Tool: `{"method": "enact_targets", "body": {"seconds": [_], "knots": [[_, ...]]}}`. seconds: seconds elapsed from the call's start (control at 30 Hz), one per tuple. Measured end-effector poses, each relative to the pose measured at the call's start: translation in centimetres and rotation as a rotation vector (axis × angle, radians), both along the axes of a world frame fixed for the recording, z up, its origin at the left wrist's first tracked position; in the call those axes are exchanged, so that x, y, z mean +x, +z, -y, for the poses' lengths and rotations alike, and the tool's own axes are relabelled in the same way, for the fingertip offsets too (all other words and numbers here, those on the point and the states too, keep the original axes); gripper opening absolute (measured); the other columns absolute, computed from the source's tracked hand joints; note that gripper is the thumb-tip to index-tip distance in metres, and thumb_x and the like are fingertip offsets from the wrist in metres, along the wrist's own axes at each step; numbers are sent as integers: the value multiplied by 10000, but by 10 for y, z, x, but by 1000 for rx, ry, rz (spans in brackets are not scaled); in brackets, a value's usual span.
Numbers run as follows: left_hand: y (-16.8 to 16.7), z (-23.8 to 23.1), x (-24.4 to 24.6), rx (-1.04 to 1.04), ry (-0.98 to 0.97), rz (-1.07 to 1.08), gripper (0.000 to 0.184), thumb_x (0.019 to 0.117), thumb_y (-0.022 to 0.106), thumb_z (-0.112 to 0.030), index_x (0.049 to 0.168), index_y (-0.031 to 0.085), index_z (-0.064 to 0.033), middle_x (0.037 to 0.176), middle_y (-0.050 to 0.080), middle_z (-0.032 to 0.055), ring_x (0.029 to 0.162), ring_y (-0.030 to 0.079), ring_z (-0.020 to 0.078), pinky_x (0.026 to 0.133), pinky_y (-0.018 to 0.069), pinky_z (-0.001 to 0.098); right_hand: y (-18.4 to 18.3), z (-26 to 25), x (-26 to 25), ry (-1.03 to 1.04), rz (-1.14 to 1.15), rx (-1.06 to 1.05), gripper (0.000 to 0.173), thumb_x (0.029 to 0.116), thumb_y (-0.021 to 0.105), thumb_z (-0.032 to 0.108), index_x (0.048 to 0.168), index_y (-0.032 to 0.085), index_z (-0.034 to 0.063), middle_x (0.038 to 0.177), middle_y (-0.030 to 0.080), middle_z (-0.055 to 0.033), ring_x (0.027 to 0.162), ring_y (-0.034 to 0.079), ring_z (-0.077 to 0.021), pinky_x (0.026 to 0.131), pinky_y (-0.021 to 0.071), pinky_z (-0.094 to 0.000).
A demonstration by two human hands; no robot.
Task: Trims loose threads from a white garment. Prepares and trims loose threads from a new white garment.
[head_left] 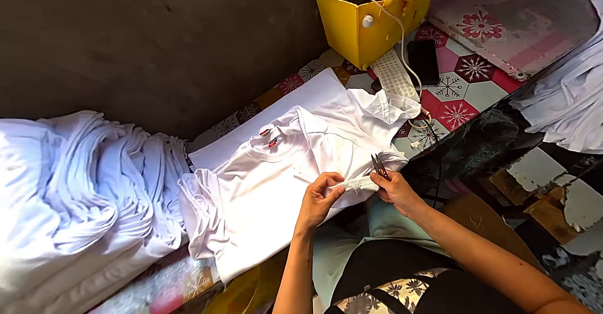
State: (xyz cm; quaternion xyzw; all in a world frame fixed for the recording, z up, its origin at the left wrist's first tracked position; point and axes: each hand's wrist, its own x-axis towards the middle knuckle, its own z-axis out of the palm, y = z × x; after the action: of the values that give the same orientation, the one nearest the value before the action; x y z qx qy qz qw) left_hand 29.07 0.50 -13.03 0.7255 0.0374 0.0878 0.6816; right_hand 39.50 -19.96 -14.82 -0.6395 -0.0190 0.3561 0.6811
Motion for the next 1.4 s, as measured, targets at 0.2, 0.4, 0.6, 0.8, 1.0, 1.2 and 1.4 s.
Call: {"method": "enact_targets", "body": {"seconds": [0.2, 0.4, 0.6, 0.8, 1.0, 1.2, 1.4], "knots": [[11, 22, 6, -3, 262, -87, 54, 937, 619, -4, 919, 584, -41, 820, 685, -30, 747, 649, 7, 712, 545, 192, -7, -6, -17, -166, 943, -58, 286, 968, 695, 218, 1037, 725, -58, 1007, 693, -155, 790, 631, -57, 688, 527, -162], [13, 36, 5, 103, 319, -107, 120, 941, 636, -29, 1004, 545, 18, 790, 630, -14, 690, 616, 12, 670, 532, 195, 4, -25, -19, -19, 782, -49, 204, 939, 687, 158, 884, 713, -37, 777, 668, -54, 680, 582, -30, 642, 481, -177], [7, 31, 1, 153, 189, -12, 100, 969, 553, 22, 1054, 604, 24, 846, 670, -31, 740, 633, -15, 703, 542, 170, 16, -22, -13, 144, 411, 8, 182, 963, 680, 163, 1025, 701, -7, 854, 681, 16, 708, 579, 44, 682, 493, -141], [8, 25, 0, 190, 131, -27, 117, 971, 611, -23, 1022, 693, 43, 895, 715, -1, 790, 638, -46, 760, 533, 140, 33, -19, 6, 325, 505, -166, 232, 1016, 598, 193, 992, 687, -20, 789, 633, -21, 703, 556, -14, 696, 472, -209], [0, 26, -9, 247, 203, -114, 163, 835, 819, -161, 935, 786, -37, 851, 751, -16, 764, 656, -36, 744, 538, 161, 30, -19, 9, 444, 786, -191, 251, 976, 673, 233, 872, 675, 5, 657, 577, -31, 608, 534, -91, 602, 442, -291], [8, 30, -4, 120, 200, -160, 57, 856, 743, -60, 802, 761, -63, 711, 679, -105, 619, 536, -96, 604, 455, 122, 38, -34, 4, 432, 1147, -210, 287, 950, 667, 221, 868, 678, -54, 771, 670, -183, 692, 675, -323, 602, 513, -483], [-4, 32, -11, 222, 236, -66, 98, 894, 732, -124, 870, 756, -33, 676, 586, -99, 593, 437, -89, 562, 368, 103, 37, -33, 4, 343, 770, -177, 303, 1004, 631, 263, 901, 678, -18, 720, 594, -50, 660, 534, -94, 641, 446, -278]]}}
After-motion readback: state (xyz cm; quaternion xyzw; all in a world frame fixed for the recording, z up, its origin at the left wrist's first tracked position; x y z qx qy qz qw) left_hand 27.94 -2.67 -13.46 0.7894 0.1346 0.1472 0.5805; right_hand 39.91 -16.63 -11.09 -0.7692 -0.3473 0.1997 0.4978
